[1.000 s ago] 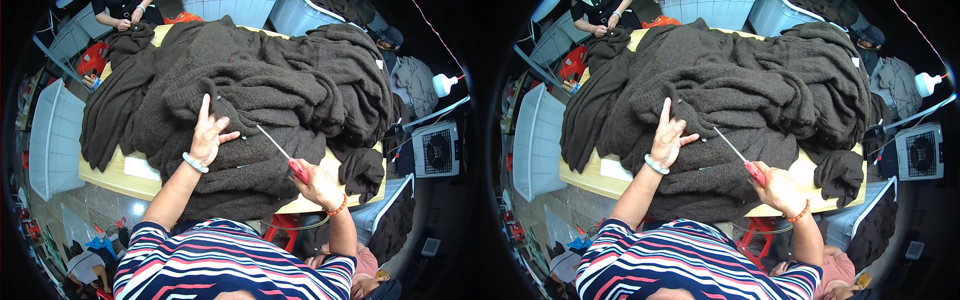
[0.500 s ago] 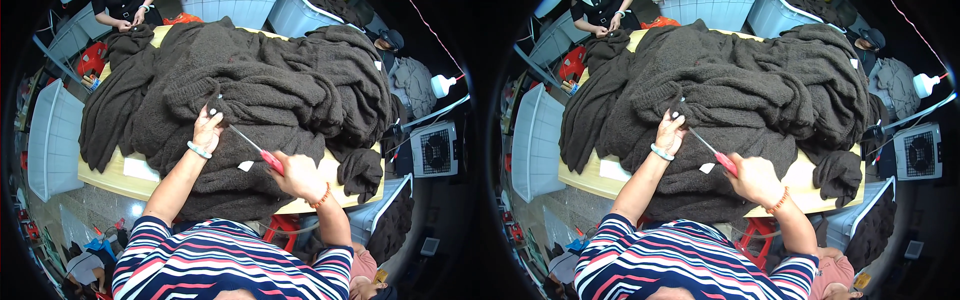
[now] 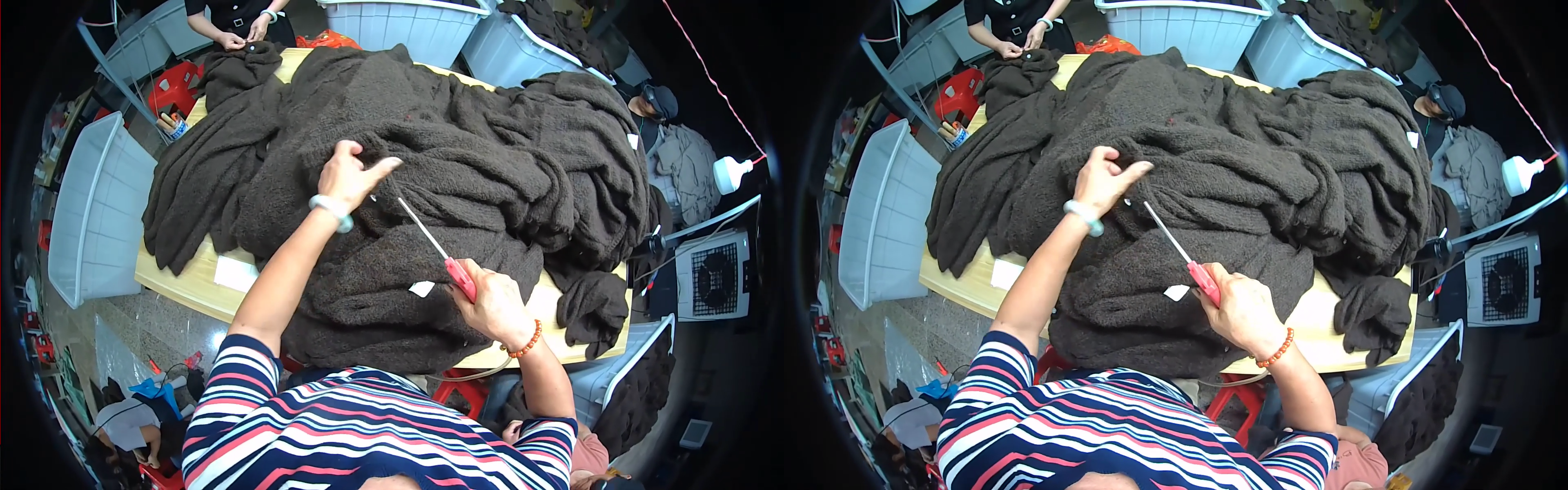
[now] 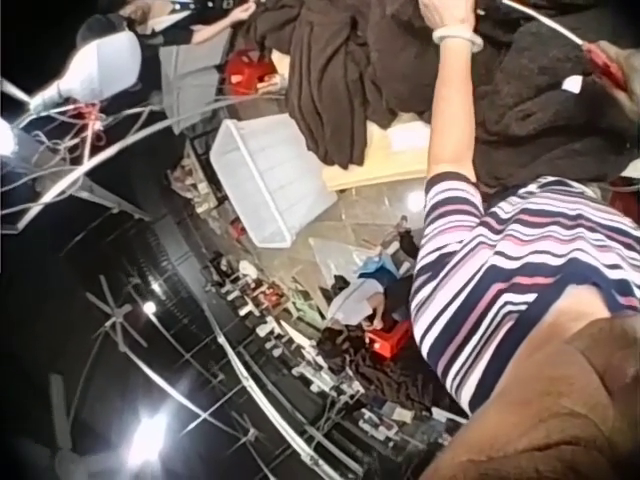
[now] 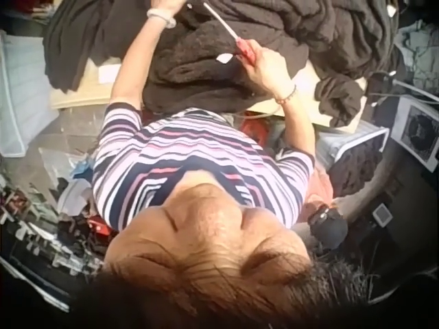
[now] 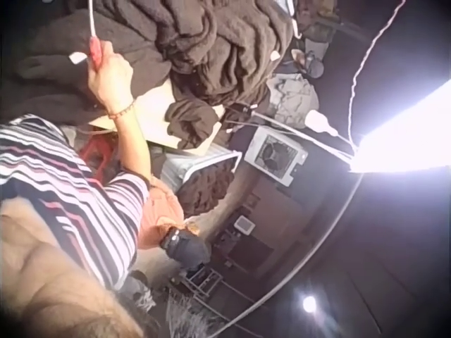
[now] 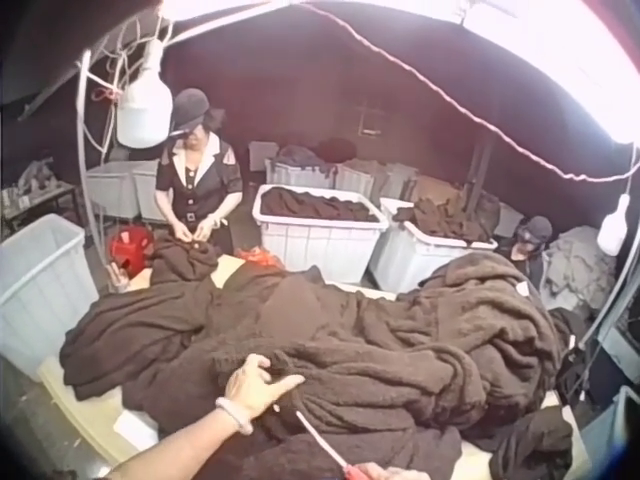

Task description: Trimming loose threads and removing small white markers from fabric using a small cutting tool.

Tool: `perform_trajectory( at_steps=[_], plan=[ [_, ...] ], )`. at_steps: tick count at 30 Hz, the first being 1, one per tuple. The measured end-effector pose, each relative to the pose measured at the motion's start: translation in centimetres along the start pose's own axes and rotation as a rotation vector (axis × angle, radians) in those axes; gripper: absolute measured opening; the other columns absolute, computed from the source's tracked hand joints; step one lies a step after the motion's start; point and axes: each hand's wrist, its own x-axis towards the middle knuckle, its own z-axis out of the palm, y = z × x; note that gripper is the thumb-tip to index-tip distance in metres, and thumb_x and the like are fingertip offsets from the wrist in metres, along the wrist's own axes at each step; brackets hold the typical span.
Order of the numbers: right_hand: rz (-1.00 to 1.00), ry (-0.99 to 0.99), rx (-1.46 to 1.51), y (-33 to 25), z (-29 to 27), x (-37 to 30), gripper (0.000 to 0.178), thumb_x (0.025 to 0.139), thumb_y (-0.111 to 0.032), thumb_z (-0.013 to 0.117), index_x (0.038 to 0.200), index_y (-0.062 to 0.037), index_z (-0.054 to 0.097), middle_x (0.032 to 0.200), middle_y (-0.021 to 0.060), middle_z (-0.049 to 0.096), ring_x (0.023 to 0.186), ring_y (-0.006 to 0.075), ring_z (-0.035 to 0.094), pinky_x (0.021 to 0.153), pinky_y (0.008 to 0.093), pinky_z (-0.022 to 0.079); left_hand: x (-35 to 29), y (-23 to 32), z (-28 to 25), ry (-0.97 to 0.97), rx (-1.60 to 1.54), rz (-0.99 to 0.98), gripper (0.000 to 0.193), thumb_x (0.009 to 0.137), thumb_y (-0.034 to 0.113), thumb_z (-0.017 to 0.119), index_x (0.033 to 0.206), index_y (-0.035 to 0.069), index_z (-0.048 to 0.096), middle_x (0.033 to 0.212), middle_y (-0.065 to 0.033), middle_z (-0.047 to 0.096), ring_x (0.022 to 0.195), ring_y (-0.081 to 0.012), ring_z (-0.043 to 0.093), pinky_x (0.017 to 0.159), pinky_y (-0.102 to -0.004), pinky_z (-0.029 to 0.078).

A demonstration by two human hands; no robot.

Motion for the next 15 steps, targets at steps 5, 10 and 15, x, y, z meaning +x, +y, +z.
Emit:
perform_trajectory(
  at_steps=[5,10,15],
  plan=[
    [0.0,0.045,-0.012,0.2,0.5,0.0,0.029,0.088,-0.022,0.067,0.112,-0.0082,0.058,0.077,0.021,0.065,0.076,0.0401,0.066,0.069,0.0467,0.052,1.4,-0.1,3.2,-0.019,0.202,0.074,0.044,0.077,0.036,0.078,0.1,0.004,0.061,0.098,-0.0196,0.069,0.095,-0.0384,0.067,0.083,-0.0476,0.052],
    [0.068,0.024,-0.019,0.5,-0.2,-0.2,0.031,0.087,-0.022,0.067,0.113,-0.0088,0.059,0.074,0.021,0.065,0.073,0.0411,0.066,0.067,0.0478,0.052,0.2,-6.3,3.4,-0.182,-0.913,-0.036,0.02,0.09,0.008,0.068,0.107,-0.001,0.065,0.097,-0.0081,0.071,0.088,-0.0163,0.067,0.079,-0.0307,0.053],
    [0.001,-0.055,-0.12,-1.3,-0.2,1.9,0.027,0.086,-0.025,0.067,0.106,-0.0088,0.06,0.07,0.0201,0.064,0.069,0.0421,0.065,0.065,0.0494,0.052,-2.6,-6.0,1.1,-0.276,-1.372,-0.149,0.023,0.093,0.002,0.063,0.115,0.001,0.063,0.109,-0.0066,0.069,0.098,-0.016,0.066,0.092,-0.0307,0.051]
  ],
)
